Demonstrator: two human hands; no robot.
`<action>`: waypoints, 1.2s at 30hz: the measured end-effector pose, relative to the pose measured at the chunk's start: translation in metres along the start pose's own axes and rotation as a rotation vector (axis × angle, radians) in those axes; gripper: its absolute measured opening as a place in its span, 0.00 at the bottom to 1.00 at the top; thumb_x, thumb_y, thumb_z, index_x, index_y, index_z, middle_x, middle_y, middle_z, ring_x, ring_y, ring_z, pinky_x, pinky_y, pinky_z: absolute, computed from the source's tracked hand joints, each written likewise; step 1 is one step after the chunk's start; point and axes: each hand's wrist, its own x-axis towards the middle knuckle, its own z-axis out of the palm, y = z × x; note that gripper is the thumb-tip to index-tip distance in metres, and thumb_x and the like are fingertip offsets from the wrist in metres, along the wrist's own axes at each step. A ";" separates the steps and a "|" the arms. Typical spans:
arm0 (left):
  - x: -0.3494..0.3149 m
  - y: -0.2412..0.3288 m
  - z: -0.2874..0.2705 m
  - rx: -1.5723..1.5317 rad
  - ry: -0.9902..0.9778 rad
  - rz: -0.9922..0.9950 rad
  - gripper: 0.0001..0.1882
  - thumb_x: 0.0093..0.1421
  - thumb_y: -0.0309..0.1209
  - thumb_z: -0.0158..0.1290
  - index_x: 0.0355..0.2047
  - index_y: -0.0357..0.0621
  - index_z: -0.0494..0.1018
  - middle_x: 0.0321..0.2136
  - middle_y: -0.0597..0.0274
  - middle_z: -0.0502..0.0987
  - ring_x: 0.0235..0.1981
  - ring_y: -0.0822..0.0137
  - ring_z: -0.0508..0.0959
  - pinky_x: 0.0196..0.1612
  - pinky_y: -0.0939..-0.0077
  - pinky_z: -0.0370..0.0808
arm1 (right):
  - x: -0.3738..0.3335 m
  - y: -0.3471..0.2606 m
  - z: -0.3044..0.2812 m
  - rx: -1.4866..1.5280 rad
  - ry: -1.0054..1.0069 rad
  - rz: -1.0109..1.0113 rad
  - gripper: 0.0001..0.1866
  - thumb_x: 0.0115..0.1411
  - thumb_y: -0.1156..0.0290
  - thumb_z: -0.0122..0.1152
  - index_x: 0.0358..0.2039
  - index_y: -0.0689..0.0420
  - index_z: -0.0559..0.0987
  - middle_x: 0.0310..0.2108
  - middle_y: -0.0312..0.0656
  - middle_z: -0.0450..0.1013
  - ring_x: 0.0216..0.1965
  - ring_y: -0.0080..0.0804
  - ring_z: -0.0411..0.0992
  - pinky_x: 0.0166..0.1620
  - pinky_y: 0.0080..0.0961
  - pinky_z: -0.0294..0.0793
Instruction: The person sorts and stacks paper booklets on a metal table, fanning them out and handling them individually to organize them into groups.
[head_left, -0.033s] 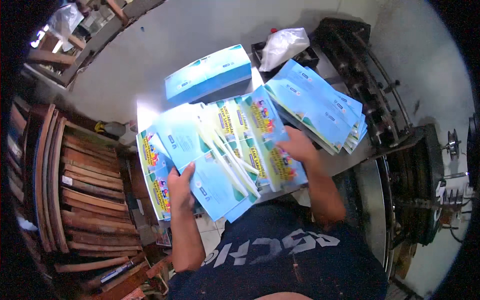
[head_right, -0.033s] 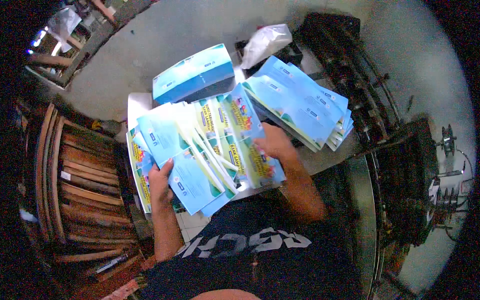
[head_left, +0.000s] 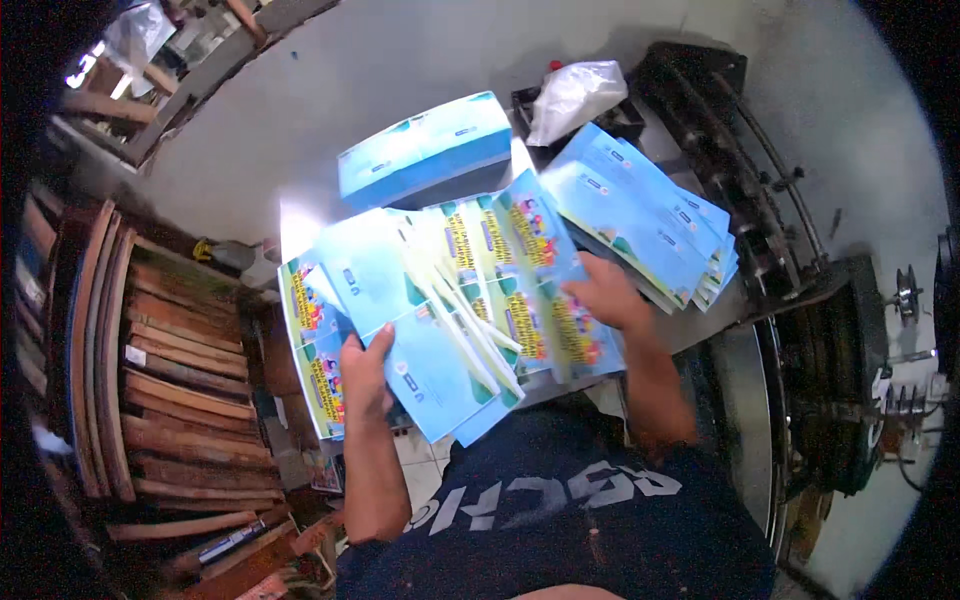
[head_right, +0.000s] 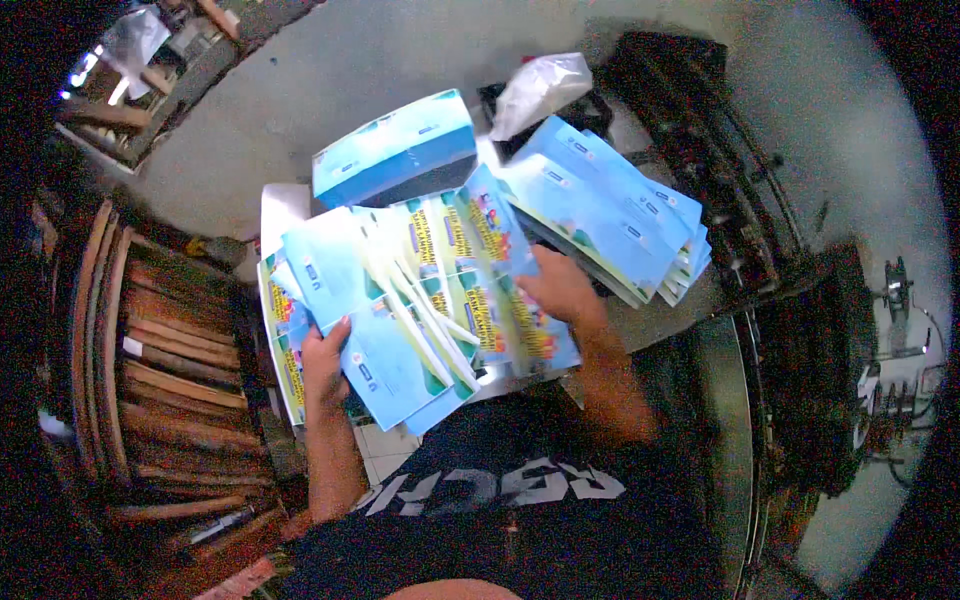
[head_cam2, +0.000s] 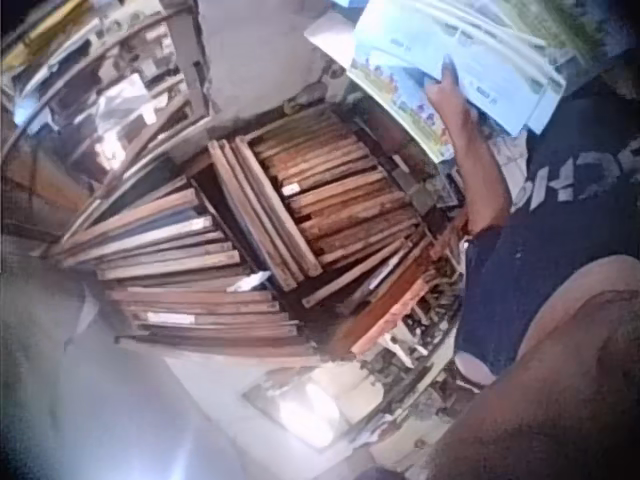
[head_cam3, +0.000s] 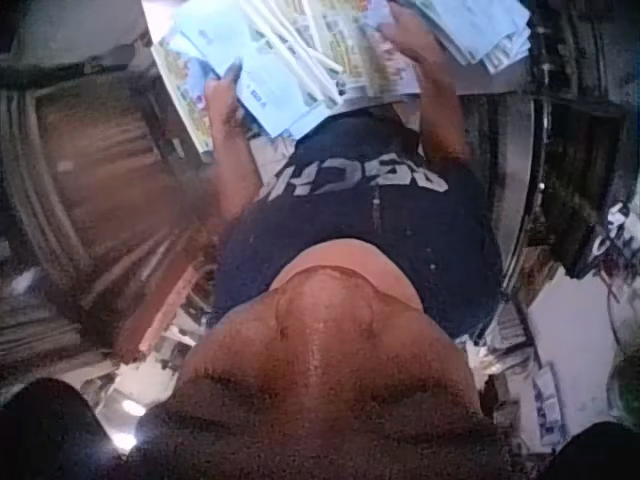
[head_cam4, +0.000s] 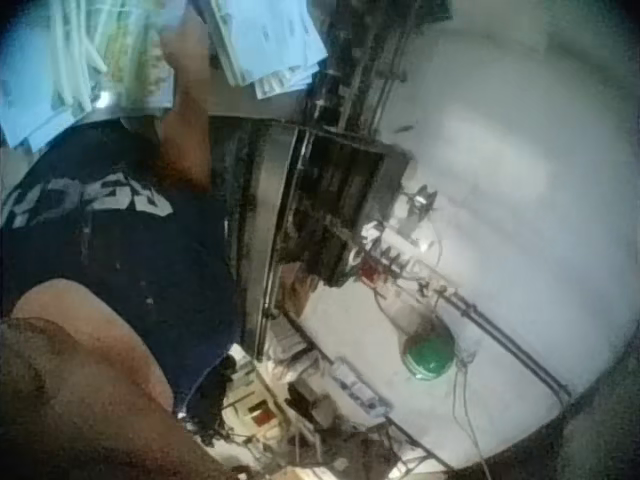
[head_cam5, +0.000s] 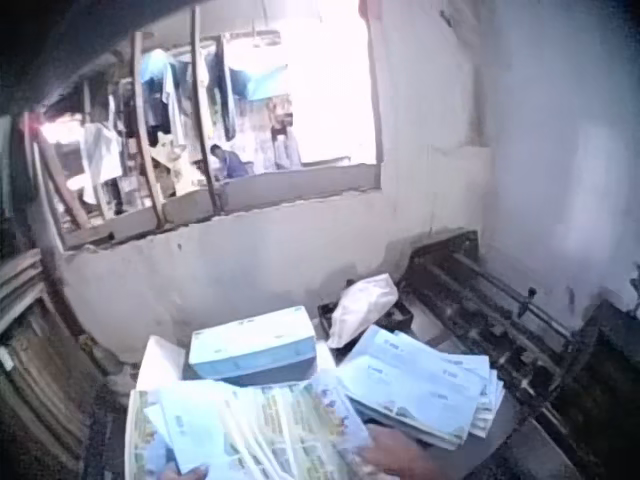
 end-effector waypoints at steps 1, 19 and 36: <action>0.002 0.001 0.001 0.023 -0.020 0.009 0.19 0.62 0.24 0.53 0.52 0.30 0.66 0.44 0.52 0.77 0.39 0.63 0.80 0.44 0.69 0.78 | -0.007 -0.014 -0.010 0.063 0.006 -0.008 0.27 0.55 0.65 0.61 0.53 0.63 0.69 0.44 0.57 0.74 0.45 0.62 0.72 0.51 0.46 0.70; 0.009 -0.024 0.048 -0.388 -0.244 0.108 0.27 0.65 0.39 0.54 0.58 0.39 0.61 0.50 0.51 0.74 0.49 0.54 0.76 0.52 0.55 0.76 | -0.057 -0.129 0.047 -0.314 0.216 -0.442 0.46 0.48 0.61 0.74 0.62 0.65 0.61 0.58 0.58 0.60 0.57 0.54 0.65 0.60 0.39 0.66; -0.023 -0.083 0.147 0.146 -0.879 0.321 0.45 0.48 0.30 0.69 0.63 0.40 0.54 0.52 0.53 0.69 0.55 0.61 0.71 0.58 0.67 0.67 | -0.132 0.039 -0.016 0.137 0.384 -0.188 0.34 0.56 0.66 0.68 0.61 0.56 0.64 0.49 0.47 0.73 0.50 0.38 0.72 0.53 0.38 0.72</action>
